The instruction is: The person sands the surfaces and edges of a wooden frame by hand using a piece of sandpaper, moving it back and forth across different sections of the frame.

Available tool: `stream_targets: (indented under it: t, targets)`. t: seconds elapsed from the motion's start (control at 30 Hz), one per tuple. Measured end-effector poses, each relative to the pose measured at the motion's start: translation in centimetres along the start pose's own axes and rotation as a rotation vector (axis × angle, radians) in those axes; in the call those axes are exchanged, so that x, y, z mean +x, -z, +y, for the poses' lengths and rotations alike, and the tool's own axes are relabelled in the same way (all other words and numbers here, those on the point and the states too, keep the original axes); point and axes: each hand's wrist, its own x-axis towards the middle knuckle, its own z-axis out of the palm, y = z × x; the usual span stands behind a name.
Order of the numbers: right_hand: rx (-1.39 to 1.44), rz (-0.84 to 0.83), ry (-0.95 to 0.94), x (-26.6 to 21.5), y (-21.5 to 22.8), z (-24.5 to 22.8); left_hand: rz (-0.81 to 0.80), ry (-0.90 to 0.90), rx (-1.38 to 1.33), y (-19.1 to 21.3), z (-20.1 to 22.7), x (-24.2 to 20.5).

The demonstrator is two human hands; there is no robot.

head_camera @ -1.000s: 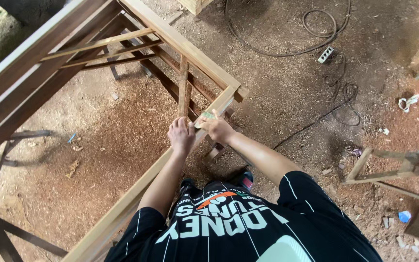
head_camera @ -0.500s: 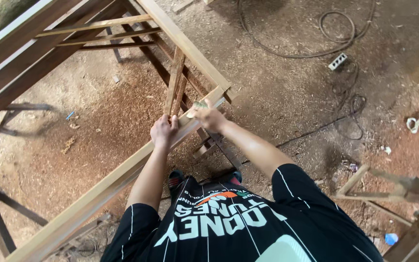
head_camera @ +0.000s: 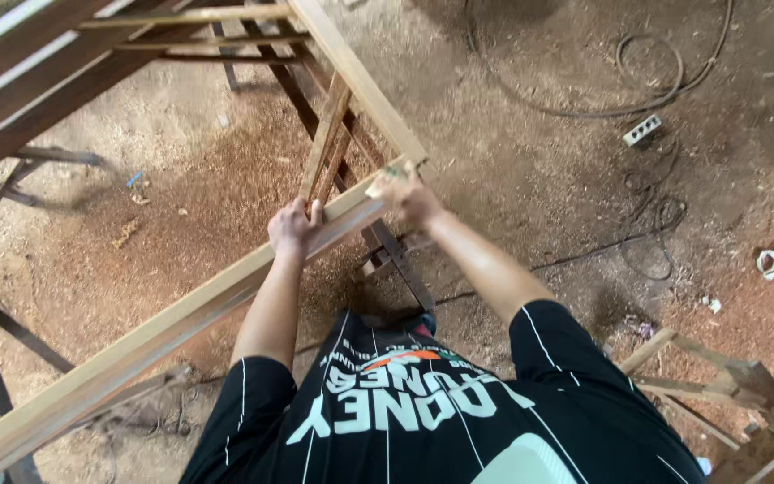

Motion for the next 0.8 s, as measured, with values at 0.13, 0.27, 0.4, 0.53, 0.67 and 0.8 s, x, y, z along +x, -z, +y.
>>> stream_targets:
  t: [0.13,0.27,0.4,0.53,0.67,0.8]
  targets:
    - [-0.077,0.016,-0.117,1.8,1.9,4.0,-0.006,-0.001,-0.027,0.2,0.0,-0.1]
    - [-0.357,-0.069,-0.353,2.1,-0.8,6.3,0.075,-0.02,-0.001,0.6,0.2,-0.3]
    - [-0.269,0.018,-0.128,-0.1,-3.5,5.0,0.014,-0.018,-0.07,1.2,0.3,-0.6]
    - [-0.28,0.041,-0.076,-0.3,-1.0,4.4,-0.02,0.015,-0.078,1.3,0.4,-0.6]
    - [-0.402,0.016,-0.187,2.1,0.8,5.8,-0.021,0.029,-0.083,1.0,0.3,-0.5]
    - [-0.237,-0.002,-0.329,3.1,-0.6,6.2,0.043,-0.001,-0.062,0.2,-0.2,-0.2]
